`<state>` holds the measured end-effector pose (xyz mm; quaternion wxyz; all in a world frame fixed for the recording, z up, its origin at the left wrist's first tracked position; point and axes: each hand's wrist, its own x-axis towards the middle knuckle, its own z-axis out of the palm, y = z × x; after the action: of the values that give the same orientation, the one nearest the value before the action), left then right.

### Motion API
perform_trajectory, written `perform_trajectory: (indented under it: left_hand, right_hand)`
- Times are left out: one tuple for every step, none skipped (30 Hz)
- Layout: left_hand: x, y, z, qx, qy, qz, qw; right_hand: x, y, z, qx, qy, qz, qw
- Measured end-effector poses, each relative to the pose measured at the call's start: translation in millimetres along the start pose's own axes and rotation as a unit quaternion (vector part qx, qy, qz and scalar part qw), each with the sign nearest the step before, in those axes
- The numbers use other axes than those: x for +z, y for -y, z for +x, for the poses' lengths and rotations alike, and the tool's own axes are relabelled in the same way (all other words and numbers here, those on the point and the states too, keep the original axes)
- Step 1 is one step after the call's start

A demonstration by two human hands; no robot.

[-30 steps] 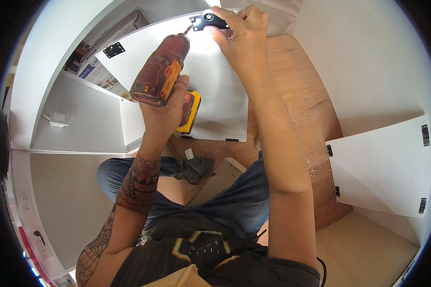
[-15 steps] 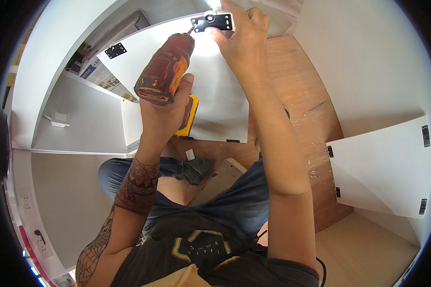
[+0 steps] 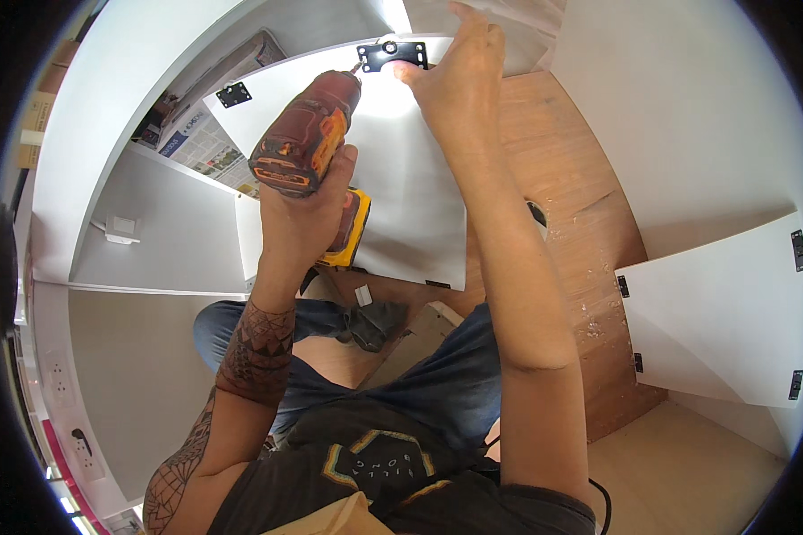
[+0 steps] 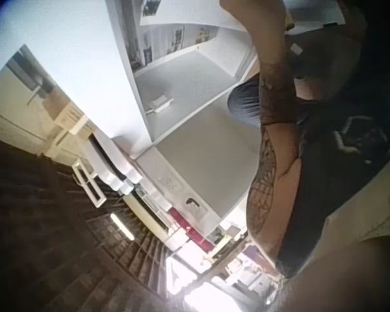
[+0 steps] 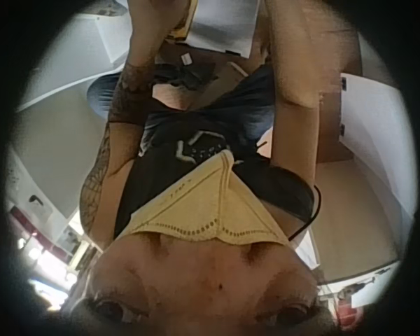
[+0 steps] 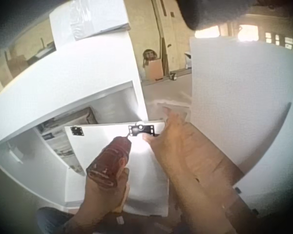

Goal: Installing metal hinges onto a white cabinet door using a power drill in a workshop setting.

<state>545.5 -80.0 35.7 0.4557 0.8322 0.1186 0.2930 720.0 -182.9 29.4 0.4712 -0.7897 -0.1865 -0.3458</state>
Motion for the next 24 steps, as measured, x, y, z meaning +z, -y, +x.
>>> perform_trajectory:
  left_hand:
    - [0.7,-0.1,0.1,0.000,0.000,0.000,1.000]
    - [1.6,-0.1,0.0,0.007,-0.006,0.005,1.000]
    - [2.6,-0.2,-0.1,0.014,-0.013,0.011,1.000]
    - [2.5,0.3,-0.5,0.014,-0.013,0.011,1.000]
    - [2.3,0.8,-0.9,0.017,-0.013,0.016,1.000]
    - [2.3,1.4,-1.0,0.020,-0.013,0.021,1.000]
    - [2.6,3.1,-0.5,0.019,-0.013,0.022,0.999]
    - [3.1,5.6,-0.1,0.030,-0.017,0.019,0.999]
    - [3.3,7.1,0.4,0.042,-0.021,0.016,0.999]
    - [4.5,6.7,0.8,0.042,-0.020,0.015,0.999]
    - [5.6,6.2,0.8,0.044,-0.017,0.003,0.999]
    - [6.7,5.7,0.7,0.046,-0.014,-0.009,0.999]
    - [6.7,4.8,0.4,0.045,-0.016,-0.009,0.999]
    - [6.6,3.3,0.1,0.043,-0.016,0.006,0.999]
    - [6.3,2.0,-0.2,0.041,-0.017,0.020,0.999]
    - [5.8,1.7,-0.6,0.040,-0.018,0.019,0.999]
    - [5.0,1.7,-1.2,0.031,-0.010,0.019,0.999]
    - [4.5,2.0,-1.3,0.021,-0.003,0.018,1.000]
    - [4.6,2.5,-1.2,0.021,-0.004,0.017,1.000]
    - [4.8,3.3,-1.1,0.013,0.002,0.010,1.000]
    - [5.0,3.8,-1.0,0.005,0.007,0.003,1.000]
    - [4.8,3.4,-1.1,0.004,0.007,0.003,1.000]
    - [4.3,2.1,-1.1,0.006,0.012,0.017,1.000]
    - [4.1,1.6,-1.0,0.007,0.017,0.030,0.999]
  right_hand:
    - [2.9,-5.4,0.2,0.000,0.000,0.000,1.000]
    - [5.0,-11.9,0.3,-0.019,-0.019,0.013,1.000]
    - [6.1,-18.7,1.1,-0.039,-0.038,0.027,0.998]
    - [5.7,-21.6,2.6,-0.038,-0.038,0.028,0.998]
    - [5.1,-24.4,3.8,0.016,0.014,0.079,0.997]
    - [5.4,-26.8,4.3,0.070,0.066,0.129,0.987]
    - [3.2,-25.2,5.0,0.070,0.067,0.129,0.987]
    - [-0.4,-23.0,5.2,0.129,0.121,0.249,0.952]
    - [-2.0,-21.7,5.8,0.186,0.172,0.363,0.896]
    - [-0.6,-25.4,6.5,0.186,0.172,0.363,0.897]
    - [3.5,-31.6,6.6,0.185,0.172,0.385,0.888]
    - [6.8,-36.5,6.8,0.184,0.172,0.407,0.878]
    - [10.1,-39.1,6.4,0.184,0.173,0.408,0.878]
    - [13.3,-41.7,6.0,0.173,0.171,0.413,0.878]
    - [15.9,-44.5,5.8,0.163,0.169,0.418,0.878]
    - [15.7,-42.6,5.6,0.162,0.170,0.417,0.878]
    - [14.9,-40.8,4.2,0.163,0.167,0.421,0.876]
    - [14.7,-38.9,3.9,0.164,0.164,0.425,0.875]
    - [15.7,-40.2,4.3,0.163,0.165,0.425,0.875]
    - [16.7,-41.6,4.3,0.160,0.166,0.424,0.876]
    - [17.6,-43.0,4.5,0.158,0.166,0.424,0.876]
    - [17.3,-42.8,4.7,0.158,0.167,0.424,0.876]
    - [16.4,-42.8,4.5,0.155,0.167,0.408,0.884]
    - [15.9,-42.7,4.5,0.152,0.167,0.392,0.892]
